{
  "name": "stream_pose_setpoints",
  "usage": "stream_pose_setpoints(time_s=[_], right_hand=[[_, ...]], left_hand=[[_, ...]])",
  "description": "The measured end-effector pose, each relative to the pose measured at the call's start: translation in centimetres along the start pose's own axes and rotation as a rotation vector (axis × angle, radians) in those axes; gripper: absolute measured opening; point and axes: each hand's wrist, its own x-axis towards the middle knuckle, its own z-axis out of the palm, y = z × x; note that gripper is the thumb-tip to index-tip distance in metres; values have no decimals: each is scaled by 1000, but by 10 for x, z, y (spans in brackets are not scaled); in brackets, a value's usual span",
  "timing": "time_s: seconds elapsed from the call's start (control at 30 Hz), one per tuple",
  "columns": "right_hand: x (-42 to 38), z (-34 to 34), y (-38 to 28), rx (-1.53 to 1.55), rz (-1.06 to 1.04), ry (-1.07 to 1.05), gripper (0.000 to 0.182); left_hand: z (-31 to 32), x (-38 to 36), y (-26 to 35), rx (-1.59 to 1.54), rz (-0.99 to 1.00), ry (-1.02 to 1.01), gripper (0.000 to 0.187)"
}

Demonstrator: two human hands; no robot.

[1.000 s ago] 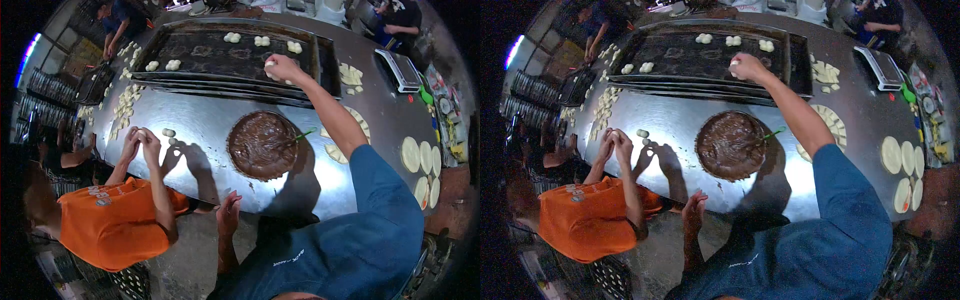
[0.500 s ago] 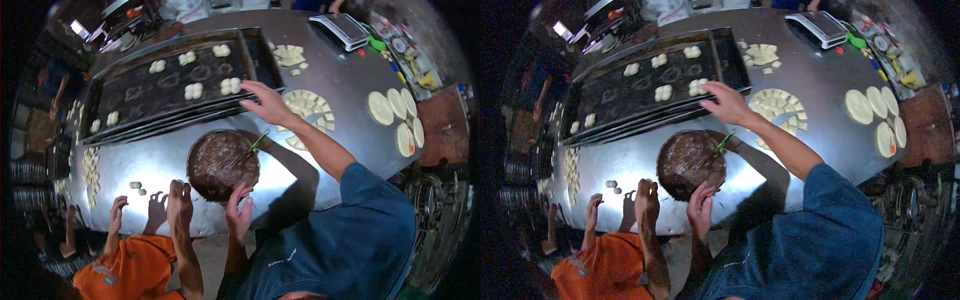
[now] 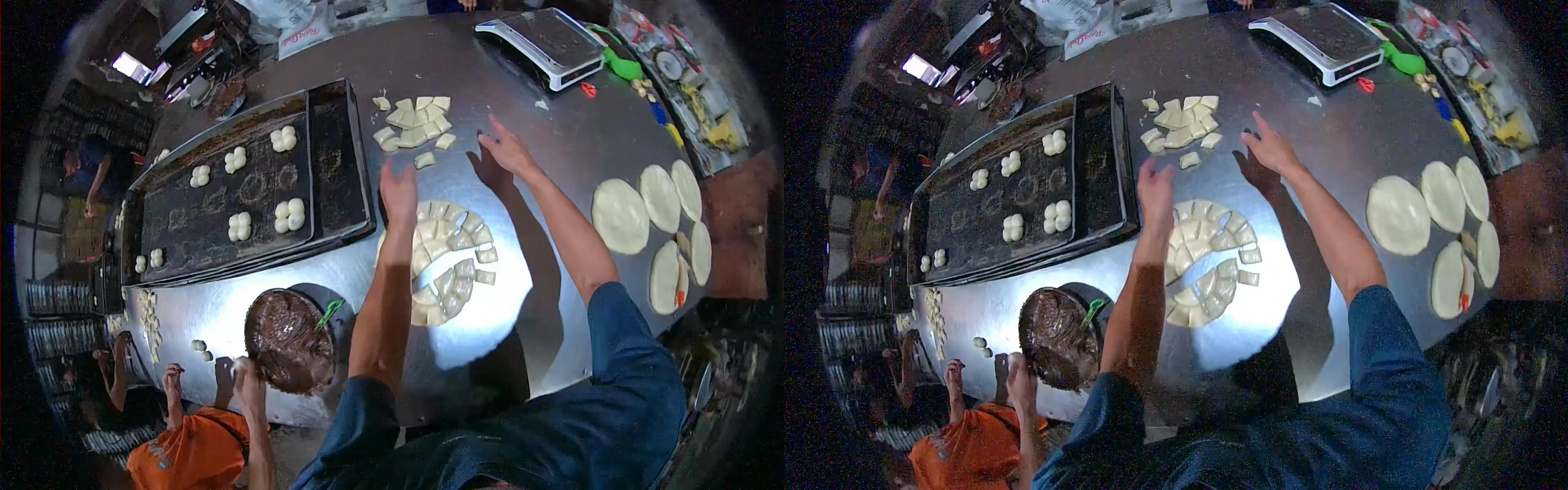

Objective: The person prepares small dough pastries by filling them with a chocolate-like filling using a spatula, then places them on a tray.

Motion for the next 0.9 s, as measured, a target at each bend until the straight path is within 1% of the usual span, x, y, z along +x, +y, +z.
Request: stream_pose_setpoints(time_s=[0.03, 0.1, 0.13, 0.2, 0.23, 0.3, 0.33, 0.37, 0.43, 0.47, 0.5, 0.53, 0.57, 0.6, 0.63, 0.67, 0.7, 0.73, 0.77, 0.8, 0.83, 0.87, 0.9], right_hand=[[14, 0, 1, 8, -9, -12, 72], [44, 4, 1, -71, 7, -41, 75], [57, 9, -1, -62, -2, -51, 75], [84, 22, -5, -241, -6, 29, 74], [96, 30, -6, -236, -12, 23, 74], [119, 48, -9, -286, 26, 43, 74], [125, 55, -14, -299, 67, 13, 74], [130, 62, -18, -297, 65, 9, 74], [134, 76, -22, -431, 27, 20, 73], [135, 82, -24, -428, -13, 51, 72], [137, 85, -25, -431, -7, 53, 72], [135, 84, -27, -388, -153, -4, 67], [135, 84, -24, -342, -297, -63, 63], [134, 84, -23, -345, -291, -65, 63], [133, 89, -19, -137, -426, -76, 60], [131, 95, -17, 79, -558, -85, 58], [123, 94, -22, 94, -556, -90, 58], [110, 86, -32, 138, -415, -98, 56], [99, 78, -42, 176, -275, -104, 54], [90, 75, -50, 183, -278, 100, 58], [91, 78, -52, 188, -280, 95, 58], [99, 79, -54, 112, -156, 56, 61], [107, 77, -59, 37, -30, 19, 65]], left_hand=[[9, 18, -10, 8, 0, 15, 59], [20, 51, -25, 111, 31, 242, 68], [22, 64, -26, 120, 32, 257, 68], [24, 90, -29, 235, 123, 312, 74], [26, 103, -33, 239, 124, 321, 74], [31, 129, -39, 142, 163, 253, 75], [34, 149, -50, 95, 178, 227, 77], [37, 155, -42, 98, 177, 230, 77], [45, 167, -28, 45, 61, 150, 80], [51, 191, -44, 58, 91, 217, 83], [56, 217, -55, 55, 88, 211, 83], [59, 246, -73, 88, 151, 167, 84], [66, 250, -70, 122, 212, 122, 86], [73, 250, -69, 249, 293, 226, 70], [76, 240, -52, 253, 288, 223, 70], [75, 230, -33, 365, 134, 74, 59], [69, 220, -15, 476, -21, -69, 49], [69, 203, -4, 670, 146, 24, 33], [65, 203, -8, 683, 144, 29, 33], [61, 204, -19, 734, 305, 3, 32], [58, 200, -23, 777, 467, -22, 32], [58, 197, -24, 711, 470, -79, 28], [60, 189, -27, 710, 473, -73, 28]])
